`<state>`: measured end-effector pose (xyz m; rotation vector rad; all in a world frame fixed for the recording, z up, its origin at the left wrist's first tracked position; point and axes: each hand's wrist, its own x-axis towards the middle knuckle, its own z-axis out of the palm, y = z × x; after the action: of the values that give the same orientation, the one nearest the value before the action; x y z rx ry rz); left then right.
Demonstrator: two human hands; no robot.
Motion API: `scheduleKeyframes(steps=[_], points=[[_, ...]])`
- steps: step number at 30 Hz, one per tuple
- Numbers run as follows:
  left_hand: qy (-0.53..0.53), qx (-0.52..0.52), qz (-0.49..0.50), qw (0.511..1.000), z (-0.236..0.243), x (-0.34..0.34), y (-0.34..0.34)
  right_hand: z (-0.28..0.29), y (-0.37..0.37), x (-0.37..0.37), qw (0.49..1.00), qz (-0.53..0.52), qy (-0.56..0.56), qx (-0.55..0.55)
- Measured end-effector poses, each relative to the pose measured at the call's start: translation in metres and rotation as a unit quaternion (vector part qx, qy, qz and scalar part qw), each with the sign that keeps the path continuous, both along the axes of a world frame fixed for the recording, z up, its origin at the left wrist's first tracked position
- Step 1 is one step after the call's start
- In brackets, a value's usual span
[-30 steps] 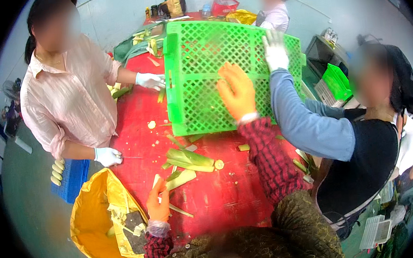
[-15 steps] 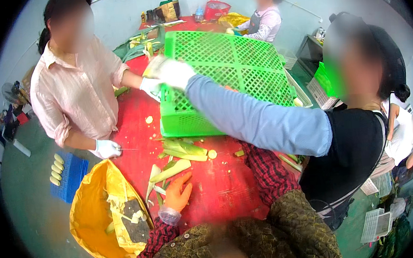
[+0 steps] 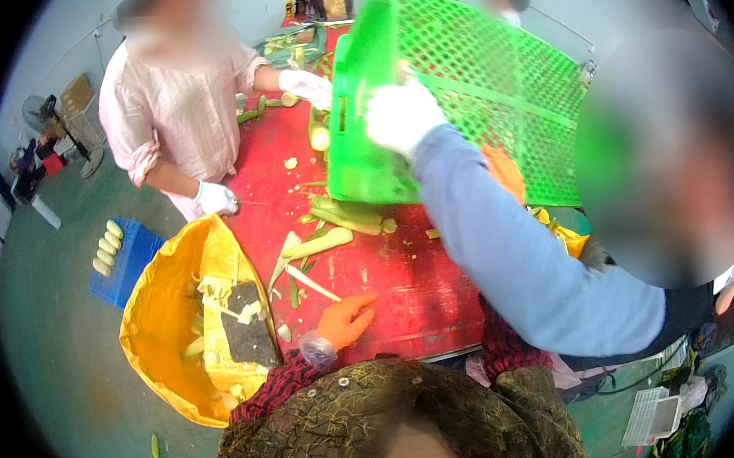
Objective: The person peels husks from corn cobs by hand and with a knife, then places the cleaned cobs into a plastic crate.
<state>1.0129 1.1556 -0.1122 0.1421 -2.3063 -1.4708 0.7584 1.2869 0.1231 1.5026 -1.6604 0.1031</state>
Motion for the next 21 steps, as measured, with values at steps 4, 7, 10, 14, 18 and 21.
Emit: scheduleKeyframes(steps=[4, 7, 10, 14, 18, 21], points=[[-0.031, -0.025, -0.086, 0.996, -0.003, 0.021, 0.019, 0.027, 0.046, 0.053, 0.974, -0.06, 0.137, 0.17], [-0.041, -0.018, -0.122, 0.992, -0.027, 0.039, 0.015, 0.027, 0.071, 0.098, 0.955, -0.068, 0.193, 0.217], [-0.102, -0.133, -0.214, 0.962, -0.029, 0.061, 0.028, -0.014, 0.121, 0.126, 0.984, -0.107, 0.115, 0.089], [-0.031, -0.134, -0.272, 0.952, -0.023, 0.086, 0.047, -0.148, 0.222, 0.156, 0.878, -0.179, -0.166, -0.411], [-0.081, -0.09, -0.2, 0.972, -0.045, 0.149, 0.066, -0.348, 0.278, 0.206, 0.701, -0.265, -0.413, -0.517], [-0.123, -0.102, -0.185, 0.97, -0.074, 0.22, 0.08, -0.385, 0.26, 0.308, 0.529, -0.348, -0.714, -0.298]])
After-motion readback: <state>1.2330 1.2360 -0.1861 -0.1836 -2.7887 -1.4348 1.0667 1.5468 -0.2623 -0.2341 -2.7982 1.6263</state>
